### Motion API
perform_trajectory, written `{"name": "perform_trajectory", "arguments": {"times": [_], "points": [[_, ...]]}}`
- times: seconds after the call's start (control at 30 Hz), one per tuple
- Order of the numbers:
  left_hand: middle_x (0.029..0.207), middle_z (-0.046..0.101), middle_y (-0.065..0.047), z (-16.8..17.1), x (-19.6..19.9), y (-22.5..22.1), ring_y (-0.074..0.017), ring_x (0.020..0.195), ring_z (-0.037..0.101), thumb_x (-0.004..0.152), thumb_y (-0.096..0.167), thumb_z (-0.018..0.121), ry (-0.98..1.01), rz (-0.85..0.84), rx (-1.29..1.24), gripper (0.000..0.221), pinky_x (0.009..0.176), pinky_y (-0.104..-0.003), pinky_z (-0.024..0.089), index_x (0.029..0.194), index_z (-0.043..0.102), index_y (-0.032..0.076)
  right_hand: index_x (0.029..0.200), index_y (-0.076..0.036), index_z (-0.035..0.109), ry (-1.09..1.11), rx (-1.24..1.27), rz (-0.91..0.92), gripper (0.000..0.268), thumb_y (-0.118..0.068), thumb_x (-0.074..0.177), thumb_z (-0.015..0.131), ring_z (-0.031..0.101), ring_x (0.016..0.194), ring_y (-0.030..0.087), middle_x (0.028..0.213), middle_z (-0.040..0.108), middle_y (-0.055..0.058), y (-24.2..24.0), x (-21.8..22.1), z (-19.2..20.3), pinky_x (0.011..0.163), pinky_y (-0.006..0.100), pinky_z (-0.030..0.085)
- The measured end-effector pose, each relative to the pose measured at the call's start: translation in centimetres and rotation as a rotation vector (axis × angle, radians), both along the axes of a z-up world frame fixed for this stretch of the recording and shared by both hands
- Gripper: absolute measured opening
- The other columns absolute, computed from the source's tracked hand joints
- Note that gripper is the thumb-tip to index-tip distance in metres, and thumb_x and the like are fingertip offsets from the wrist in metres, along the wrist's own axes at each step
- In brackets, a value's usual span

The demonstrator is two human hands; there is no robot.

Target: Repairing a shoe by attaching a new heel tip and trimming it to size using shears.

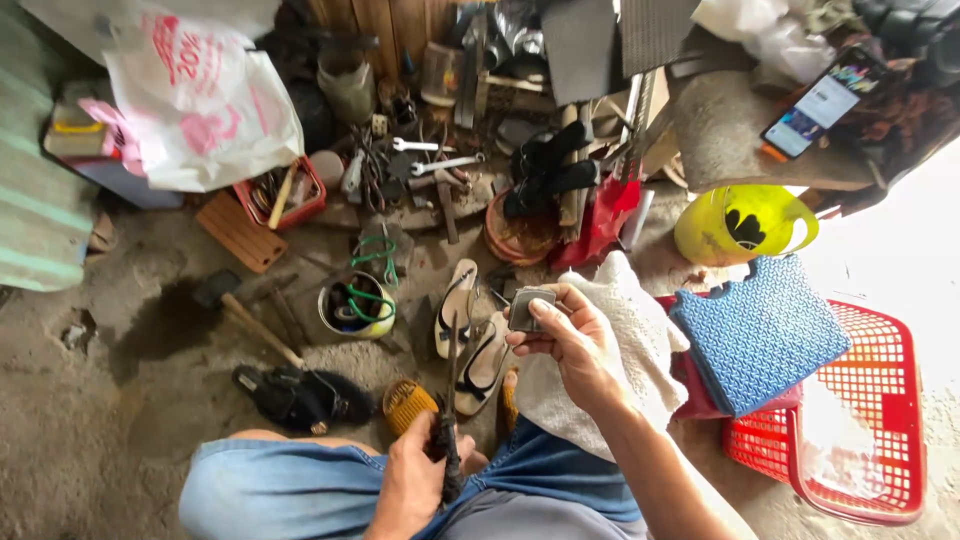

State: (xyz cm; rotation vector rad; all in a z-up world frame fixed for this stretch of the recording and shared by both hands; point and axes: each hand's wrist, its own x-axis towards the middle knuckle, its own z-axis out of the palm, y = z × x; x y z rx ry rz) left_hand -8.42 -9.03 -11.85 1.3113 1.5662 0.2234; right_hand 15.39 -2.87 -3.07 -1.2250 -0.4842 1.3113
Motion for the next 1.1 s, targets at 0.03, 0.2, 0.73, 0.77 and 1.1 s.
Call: {"name": "perform_trajectory", "arguments": {"times": [0.03,0.2,0.73,0.77,1.1], "points": [[0.078,0.074,-0.002,1.3,0.5,0.4,-0.0173,0.073,0.067,0.073,0.045,0.083,0.004,0.001,-0.014,0.036,0.072,-0.033,0.051,0.092,0.068,0.019,0.102,-0.002,0.061,0.004,-0.014,0.001,0.016,-0.015,0.096,0.067,0.074,0.067,0.028,0.094,0.074,0.022,0.1,0.2,-0.3,0.060,0.032,0.062],[0.097,0.078,-0.014,2.5,1.6,1.7,-0.0330,0.090,0.075,0.078,0.008,0.073,-0.067,-0.014,0.355,0.050,0.077,-0.041,0.058,0.125,0.057,0.012,0.098,-0.002,0.061,-0.005,-0.026,-0.024,0.015,-0.014,0.094,0.070,0.072,0.067,0.025,0.090,0.072,0.020,0.7,1.4,-0.7,0.053,0.032,0.062],[0.132,0.071,-0.016,6.4,5.7,1.9,-0.0286,0.121,0.071,0.079,0.010,0.072,-0.190,-0.175,0.084,0.073,0.106,-0.035,0.053,0.147,0.045,0.005,0.103,-0.002,0.057,0.157,-0.099,-0.015,0.017,-0.011,0.094,0.069,0.076,0.071,0.033,0.089,0.070,0.021,-1.6,3.4,-2.3,0.063,0.034,0.065],[0.136,0.068,-0.018,6.2,5.6,1.6,-0.0302,0.125,0.067,0.076,0.009,0.072,-0.193,-0.196,0.129,0.076,0.108,-0.036,0.049,0.147,0.045,0.003,0.103,-0.002,0.057,0.166,-0.084,-0.017,0.018,-0.011,0.094,0.070,0.075,0.069,0.031,0.091,0.072,0.020,-2.0,3.4,-2.7,0.062,0.035,0.066],[0.134,0.065,-0.022,5.6,5.3,0.6,-0.0299,0.116,0.071,0.066,0.010,0.075,-0.177,-0.263,0.219,0.085,0.105,-0.040,0.049,0.144,0.043,-0.003,0.115,-0.008,0.060,0.158,-0.089,0.034,0.029,-0.011,0.091,0.075,0.069,0.079,0.014,0.093,0.069,0.006,-3.2,2.8,-3.9,0.067,0.033,0.065]]}}
